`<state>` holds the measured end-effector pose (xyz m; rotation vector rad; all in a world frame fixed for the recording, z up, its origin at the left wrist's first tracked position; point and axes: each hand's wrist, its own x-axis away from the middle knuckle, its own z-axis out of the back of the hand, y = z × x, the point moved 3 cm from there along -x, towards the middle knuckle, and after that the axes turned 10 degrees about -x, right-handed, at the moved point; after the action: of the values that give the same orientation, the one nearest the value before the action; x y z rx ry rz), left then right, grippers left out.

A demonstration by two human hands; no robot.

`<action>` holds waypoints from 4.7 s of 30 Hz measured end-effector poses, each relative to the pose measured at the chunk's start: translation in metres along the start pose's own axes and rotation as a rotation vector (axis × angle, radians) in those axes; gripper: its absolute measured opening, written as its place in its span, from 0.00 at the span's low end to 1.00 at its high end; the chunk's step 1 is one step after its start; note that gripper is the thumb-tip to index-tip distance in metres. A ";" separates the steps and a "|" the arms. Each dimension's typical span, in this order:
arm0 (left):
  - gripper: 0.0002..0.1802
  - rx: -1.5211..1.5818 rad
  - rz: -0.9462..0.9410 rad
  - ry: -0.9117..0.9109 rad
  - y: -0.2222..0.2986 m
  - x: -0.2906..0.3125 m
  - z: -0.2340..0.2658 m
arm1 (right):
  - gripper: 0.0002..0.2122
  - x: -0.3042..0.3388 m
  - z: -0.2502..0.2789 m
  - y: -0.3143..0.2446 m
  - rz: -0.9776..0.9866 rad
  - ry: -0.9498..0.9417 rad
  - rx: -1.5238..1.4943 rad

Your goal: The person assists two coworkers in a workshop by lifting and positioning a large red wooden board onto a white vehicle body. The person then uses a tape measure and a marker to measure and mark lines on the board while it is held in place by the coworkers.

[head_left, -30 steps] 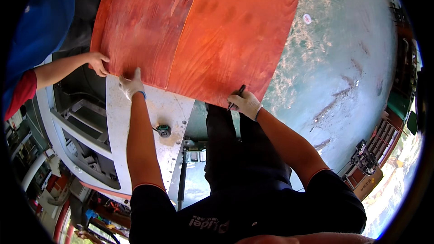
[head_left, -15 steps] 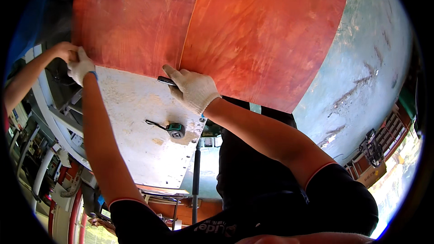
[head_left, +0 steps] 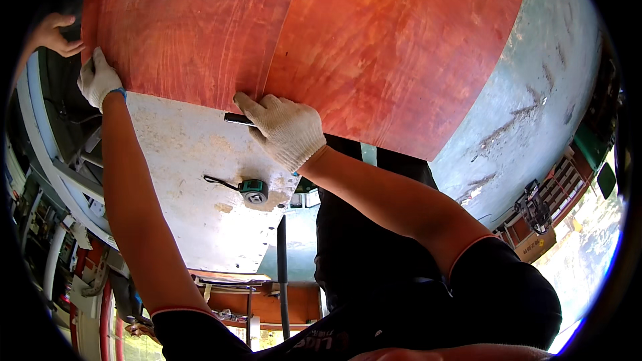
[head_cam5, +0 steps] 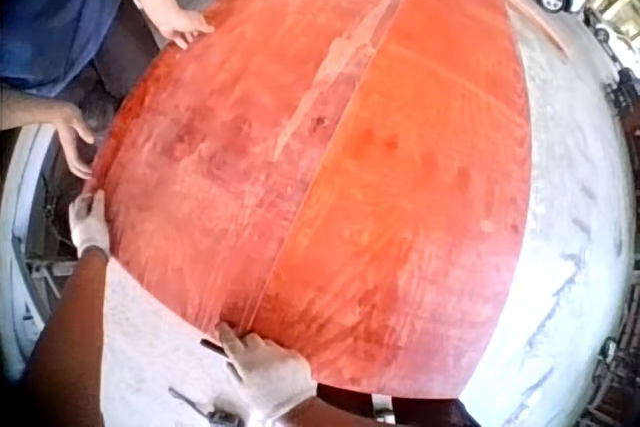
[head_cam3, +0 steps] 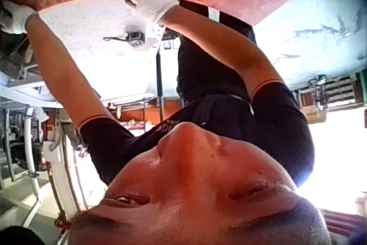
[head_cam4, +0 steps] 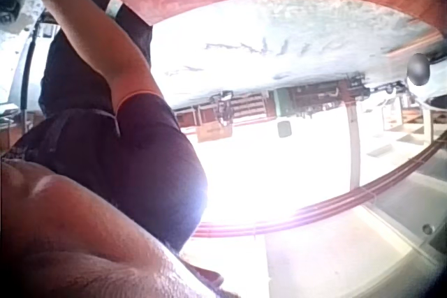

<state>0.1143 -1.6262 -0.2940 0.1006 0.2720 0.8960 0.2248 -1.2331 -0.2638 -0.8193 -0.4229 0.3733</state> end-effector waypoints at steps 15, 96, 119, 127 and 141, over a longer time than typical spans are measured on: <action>0.27 0.076 -0.011 -0.049 -0.002 0.013 0.006 | 0.18 0.004 0.003 0.008 0.054 0.028 -0.048; 0.29 -0.224 -0.116 0.119 0.001 0.033 0.002 | 0.21 0.013 0.012 0.015 0.028 -0.015 -0.178; 0.43 -0.449 -0.646 0.001 0.101 0.187 0.034 | 0.21 0.015 0.012 0.013 -0.081 -0.153 -0.206; 0.40 -0.257 -1.124 -0.262 0.163 0.204 0.042 | 0.22 0.017 0.005 0.015 -0.063 -0.198 -0.214; 0.39 -0.161 -1.128 -0.158 0.180 0.202 0.045 | 0.14 0.017 0.039 0.022 -0.087 -0.120 -0.540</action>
<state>0.1097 -1.3549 -0.2537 -0.1296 0.0726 -0.2139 0.2167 -1.1872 -0.2532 -1.3026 -0.6842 0.2277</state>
